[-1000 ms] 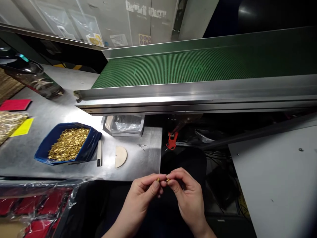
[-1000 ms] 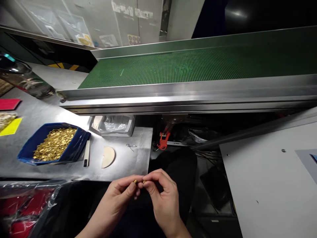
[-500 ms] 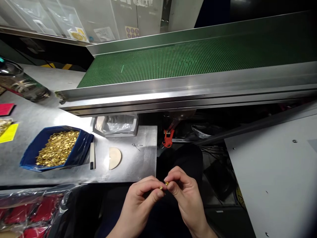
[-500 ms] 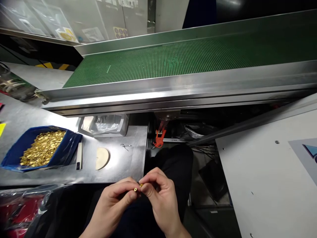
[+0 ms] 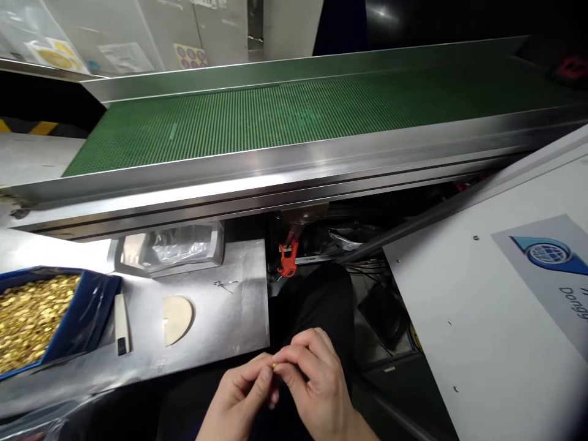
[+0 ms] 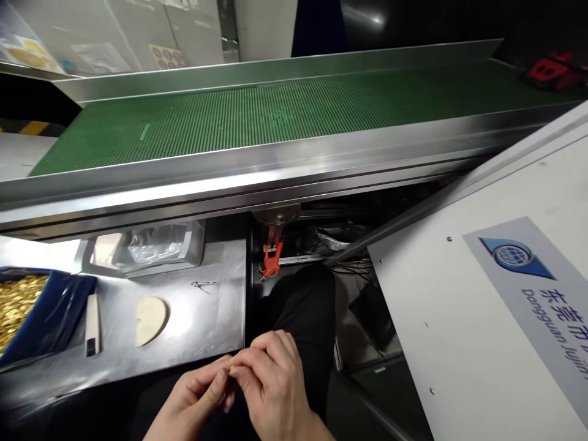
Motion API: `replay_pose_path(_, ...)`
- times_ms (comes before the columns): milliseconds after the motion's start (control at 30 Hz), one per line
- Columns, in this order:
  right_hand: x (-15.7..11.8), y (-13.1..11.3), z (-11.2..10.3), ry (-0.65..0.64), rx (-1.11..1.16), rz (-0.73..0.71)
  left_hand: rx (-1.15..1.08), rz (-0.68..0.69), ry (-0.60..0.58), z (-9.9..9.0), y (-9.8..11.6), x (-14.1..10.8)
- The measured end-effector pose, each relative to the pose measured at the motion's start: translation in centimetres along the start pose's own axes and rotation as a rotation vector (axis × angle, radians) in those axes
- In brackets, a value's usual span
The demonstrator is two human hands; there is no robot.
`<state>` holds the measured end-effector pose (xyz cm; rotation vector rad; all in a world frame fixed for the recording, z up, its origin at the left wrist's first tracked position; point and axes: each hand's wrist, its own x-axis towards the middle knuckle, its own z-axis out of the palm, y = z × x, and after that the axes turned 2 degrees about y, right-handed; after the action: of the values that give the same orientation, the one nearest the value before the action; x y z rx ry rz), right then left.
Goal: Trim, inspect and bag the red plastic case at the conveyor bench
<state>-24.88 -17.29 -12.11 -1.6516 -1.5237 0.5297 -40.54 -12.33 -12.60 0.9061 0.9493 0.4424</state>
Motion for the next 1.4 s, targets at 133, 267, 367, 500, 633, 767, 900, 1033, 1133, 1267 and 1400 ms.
replay_pose_path(133, -1.3, 0.3, 0.7, 0.080, -0.105, -0.077, -0.283, -0.165, -0.035, 0.4, -1.7, -0.2)
replay_pose_path(267, -2.7, 0.9, 1.0, 0.111, -0.135, -0.067, -0.316, -0.245, -0.019, 0.2, -2.2, 0.0)
replay_pose_path(367, -3.5, 1.4, 0.5, 0.089, -0.029, 0.048, -0.220, -0.213, -0.030, -0.1, -2.2, 0.2)
replay_pose_path(500, -3.8, 1.7, -0.4, 0.015, 0.119, 0.175, -0.075, -0.187, -0.102, -0.1, -2.1, 0.3)
replay_pose_path(633, -3.6, 1.3, -1.0, -0.112, 0.032, 0.115, -0.013, -0.161, -0.131, 0.2, -2.6, 0.0)
replay_pose_path(767, -3.9, 1.1, -1.0, -0.216, -0.122, 0.011, -0.084, -0.195, -0.107, 0.4, -3.6, -0.5)
replay_pose_path(900, -4.4, 1.3, -0.5, -0.213, -0.204, -0.082, -0.146, -0.258, -0.084, 0.6, -4.3, -0.8)
replay_pose_path(1033, -3.8, 1.2, -0.5, -0.130, -0.232, -0.120, -0.223, -0.286, -0.012, 0.8, -4.4, -0.2)
replay_pose_path(1133, -2.6, 0.6, -1.6, -0.067, -0.234, -0.167, -0.265, -0.197, -0.048, 1.1, -3.8, 0.9)
replay_pose_path(1267, -0.9, -0.6, -4.3, -0.036, -0.345, -0.296, -0.378, -0.160, -0.173, 2.2, -2.5, 2.5)
replay_pose_path(1400, -0.2, -1.6, -7.2, -0.023, -0.485, -0.300, -0.363, -0.146, -0.368, 4.1, -1.5, 4.3)
